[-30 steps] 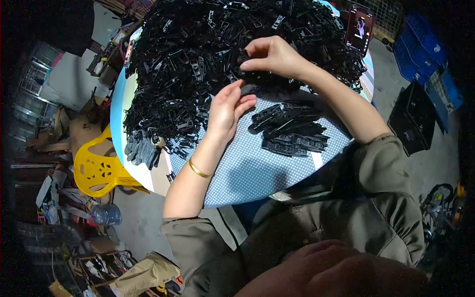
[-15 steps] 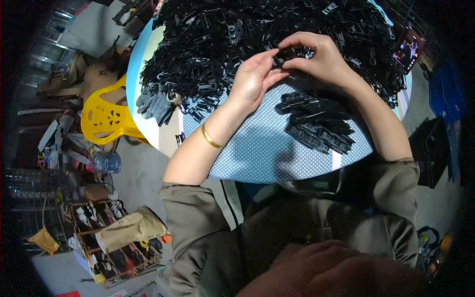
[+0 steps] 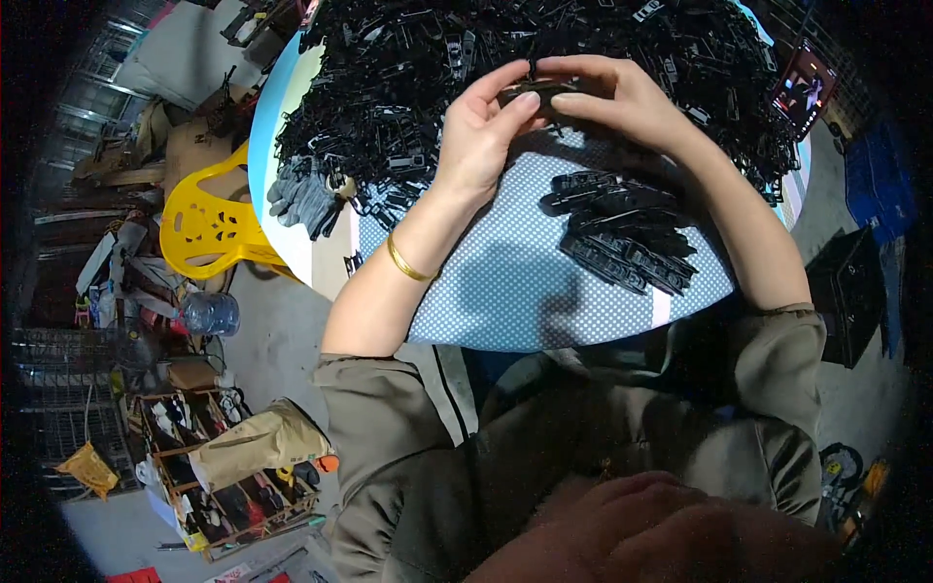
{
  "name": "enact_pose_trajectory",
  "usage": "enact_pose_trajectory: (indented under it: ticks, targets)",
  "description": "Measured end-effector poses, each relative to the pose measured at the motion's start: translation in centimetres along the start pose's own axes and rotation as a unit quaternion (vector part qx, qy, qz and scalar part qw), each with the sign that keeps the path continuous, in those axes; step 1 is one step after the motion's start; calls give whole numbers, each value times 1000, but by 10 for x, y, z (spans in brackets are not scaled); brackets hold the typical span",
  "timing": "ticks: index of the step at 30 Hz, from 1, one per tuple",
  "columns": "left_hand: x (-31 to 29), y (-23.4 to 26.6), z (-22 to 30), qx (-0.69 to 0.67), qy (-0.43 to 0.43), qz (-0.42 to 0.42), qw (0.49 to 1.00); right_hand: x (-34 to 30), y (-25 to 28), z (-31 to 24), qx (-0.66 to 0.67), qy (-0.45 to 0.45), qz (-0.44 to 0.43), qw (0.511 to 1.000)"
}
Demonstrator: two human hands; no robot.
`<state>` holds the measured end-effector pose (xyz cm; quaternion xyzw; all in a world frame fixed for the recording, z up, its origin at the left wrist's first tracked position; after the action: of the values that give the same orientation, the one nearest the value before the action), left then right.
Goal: Manual sorting and assembly of small black electronic wire components on a production workbench.
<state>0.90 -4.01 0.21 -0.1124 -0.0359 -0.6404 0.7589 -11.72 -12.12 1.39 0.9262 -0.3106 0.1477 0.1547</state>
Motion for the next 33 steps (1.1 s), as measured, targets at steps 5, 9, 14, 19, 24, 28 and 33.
enact_pose_trajectory:
  ticks: [5, 9, 14, 19, 24, 28, 33]
  targets:
    - [-3, -5, 15, 45, -55, -41, 997, -4, 8, -11, -1, -47, -36, 998]
    - [-3, -4, 15, 58, -48, -52, 996, -7, 9, -11, -38, -28, -30, 998]
    - [-15, -9, 11, 117, -2, -106, 987, -39, 8, -30, -167, 9, -97, 981]
    - [-58, -39, 3, 459, -147, -290, 827, -116, -7, -34, -384, 37, -142, 912]
    - [-78, -65, -8, 503, -157, -225, 820, -138, -15, -36, -442, 33, -67, 894]
    - [-98, -89, -9, 503, -209, -224, 808, -168, -15, -51, -402, -1, -53, 914]
    - [-119, -121, 0, 474, -238, -251, 810, -216, -14, -58, -387, 64, 20, 919]
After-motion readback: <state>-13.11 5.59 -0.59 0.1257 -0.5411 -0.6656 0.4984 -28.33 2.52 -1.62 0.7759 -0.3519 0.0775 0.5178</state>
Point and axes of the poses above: each hand's wrist, its own x-axis towards the middle knuckle, its own y-axis out of the back of the hand, z = x × y, the point moved 4 cm from there along x, towards the middle knuckle, and after that the axes turned 8 degrees about x, right-handed, at the moved point
